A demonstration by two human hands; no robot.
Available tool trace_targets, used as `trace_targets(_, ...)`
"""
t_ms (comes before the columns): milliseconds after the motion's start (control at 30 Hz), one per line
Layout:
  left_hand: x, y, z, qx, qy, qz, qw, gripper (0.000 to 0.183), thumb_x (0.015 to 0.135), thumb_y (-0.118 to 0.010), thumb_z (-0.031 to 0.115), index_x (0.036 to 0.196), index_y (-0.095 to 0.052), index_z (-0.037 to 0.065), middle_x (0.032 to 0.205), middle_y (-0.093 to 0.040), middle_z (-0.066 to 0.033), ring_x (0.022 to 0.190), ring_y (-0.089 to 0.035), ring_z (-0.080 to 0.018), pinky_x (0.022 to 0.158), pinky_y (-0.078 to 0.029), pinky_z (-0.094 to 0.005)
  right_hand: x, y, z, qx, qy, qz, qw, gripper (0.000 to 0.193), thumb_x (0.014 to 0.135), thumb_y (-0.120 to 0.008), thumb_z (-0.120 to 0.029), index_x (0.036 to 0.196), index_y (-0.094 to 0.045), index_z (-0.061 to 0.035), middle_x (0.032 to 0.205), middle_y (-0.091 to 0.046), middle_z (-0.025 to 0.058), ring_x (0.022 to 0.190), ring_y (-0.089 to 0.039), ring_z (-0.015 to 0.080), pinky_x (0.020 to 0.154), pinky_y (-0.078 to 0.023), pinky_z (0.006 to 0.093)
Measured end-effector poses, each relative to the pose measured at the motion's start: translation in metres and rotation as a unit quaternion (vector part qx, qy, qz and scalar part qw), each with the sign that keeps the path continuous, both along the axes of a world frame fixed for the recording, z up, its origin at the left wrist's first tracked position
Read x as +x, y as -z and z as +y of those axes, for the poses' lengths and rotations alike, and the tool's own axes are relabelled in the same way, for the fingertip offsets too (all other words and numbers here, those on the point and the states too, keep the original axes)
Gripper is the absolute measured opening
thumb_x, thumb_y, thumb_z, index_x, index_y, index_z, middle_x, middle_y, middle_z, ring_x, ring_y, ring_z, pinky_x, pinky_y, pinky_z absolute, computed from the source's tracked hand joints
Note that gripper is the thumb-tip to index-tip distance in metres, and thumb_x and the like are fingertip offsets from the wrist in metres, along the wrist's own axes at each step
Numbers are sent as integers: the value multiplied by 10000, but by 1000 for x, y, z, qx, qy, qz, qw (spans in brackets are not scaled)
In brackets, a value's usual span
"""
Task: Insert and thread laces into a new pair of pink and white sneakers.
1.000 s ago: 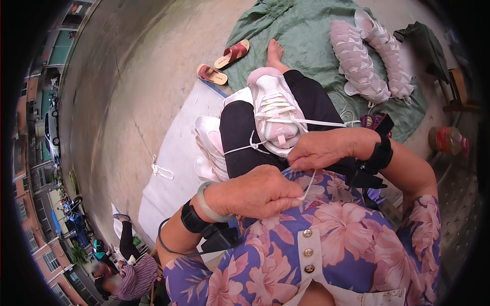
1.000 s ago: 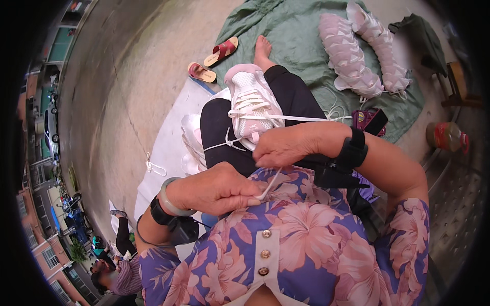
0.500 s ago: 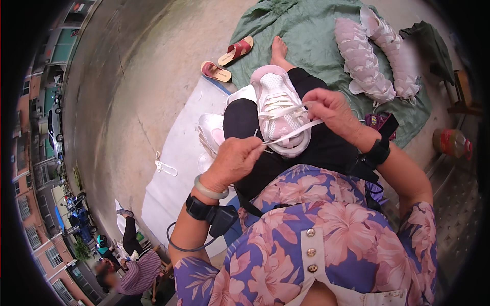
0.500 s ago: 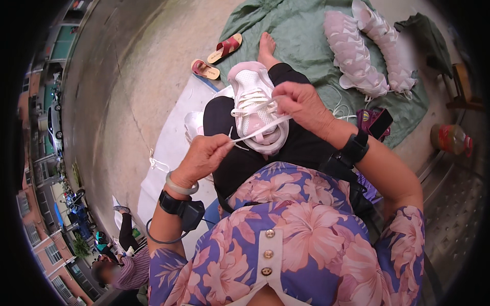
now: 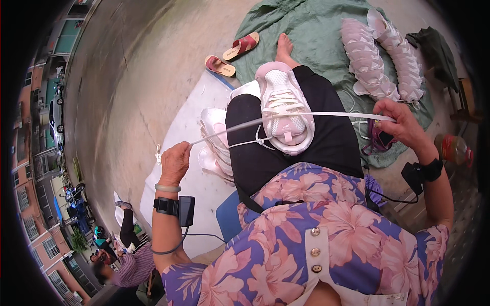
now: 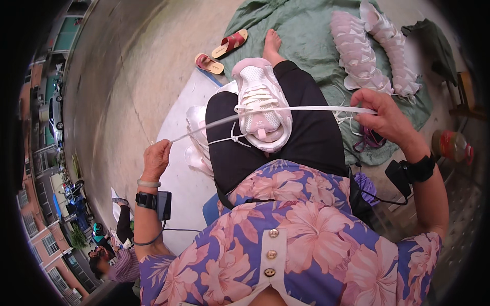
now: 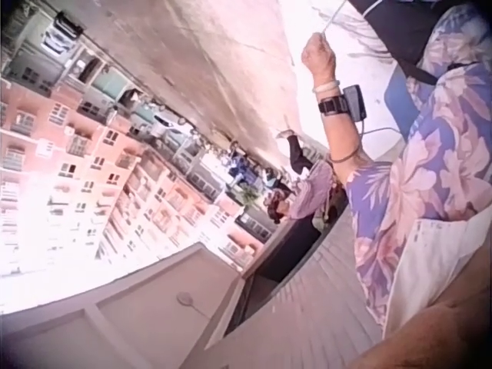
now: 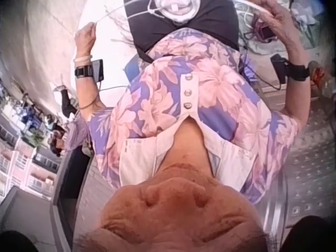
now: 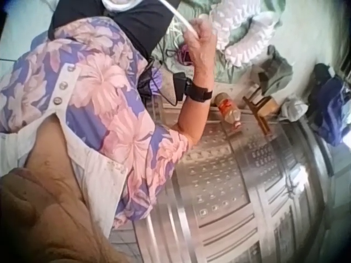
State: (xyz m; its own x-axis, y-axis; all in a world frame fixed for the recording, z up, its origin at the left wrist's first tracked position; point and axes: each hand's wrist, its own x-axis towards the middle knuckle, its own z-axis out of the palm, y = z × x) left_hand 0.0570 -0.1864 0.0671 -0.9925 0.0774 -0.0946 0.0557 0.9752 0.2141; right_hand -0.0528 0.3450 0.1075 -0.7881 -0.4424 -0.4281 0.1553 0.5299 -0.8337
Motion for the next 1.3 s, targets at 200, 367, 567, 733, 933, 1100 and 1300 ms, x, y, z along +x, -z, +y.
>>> trace_targets(200,13,14,-34,-60,-6,-35,998,133,850,-561,183,787,-569,67,704,-591,-132,655,-571,-347,578,-447,-424,14,21,31,86,-102,215,967,102,839,-555,-104,814,-551,-6,583,-478,60,513,-478,157,482,-369,296)
trace_targets(367,-14,12,-27,-165,-40,-43,985,237,851,-547,273,731,-579,71,678,-591,-155,666,-562,-378,595,-449,-453,-14,46,55,204,-202,260,922,167,852,-527,-142,762,-564,-5,596,-482,114,534,-485,245,528,-386,339)
trace_targets(567,-48,9,50,464,-393,-47,792,294,865,-531,263,666,-567,49,514,-434,20,397,-332,-52,378,-237,-197,-32,50,7,-29,108,57,992,229,850,-568,-218,707,-606,-42,606,-479,-39,521,-421,94,496,-334,272)
trace_targets(733,-40,24,126,625,-343,-211,668,291,929,-522,274,781,-573,29,534,-404,43,388,-302,-42,370,-232,-196,4,94,-53,-166,241,-242,925,167,846,-605,-224,777,-611,-71,574,-425,-68,436,-333,17,371,-229,183)
trace_targets(933,-47,43,163,700,-321,-202,604,188,902,-568,191,880,-577,5,646,-568,-24,458,-483,-70,412,-369,-194,17,109,-109,-278,263,-247,890,200,909,-554,-228,830,-597,-50,660,-593,4,490,-524,61,400,-398,191)
trace_targets(1100,-46,50,169,702,-340,-183,598,142,877,-607,147,867,-581,8,702,-624,-66,511,-563,-88,441,-444,-186,18,112,-117,-321,281,-238,872,161,903,-564,-189,857,-593,-37,715,-625,37,529,-567,74,459,-450,190)
trace_targets(1300,-45,47,172,692,-345,-184,606,131,872,-602,118,921,-584,-3,740,-640,-75,558,-602,-100,485,-488,-182,21,115,-117,-335,266,-247,870,121,884,-587,-145,866,-596,-26,745,-636,45,580,-595,77,495,-473,190)
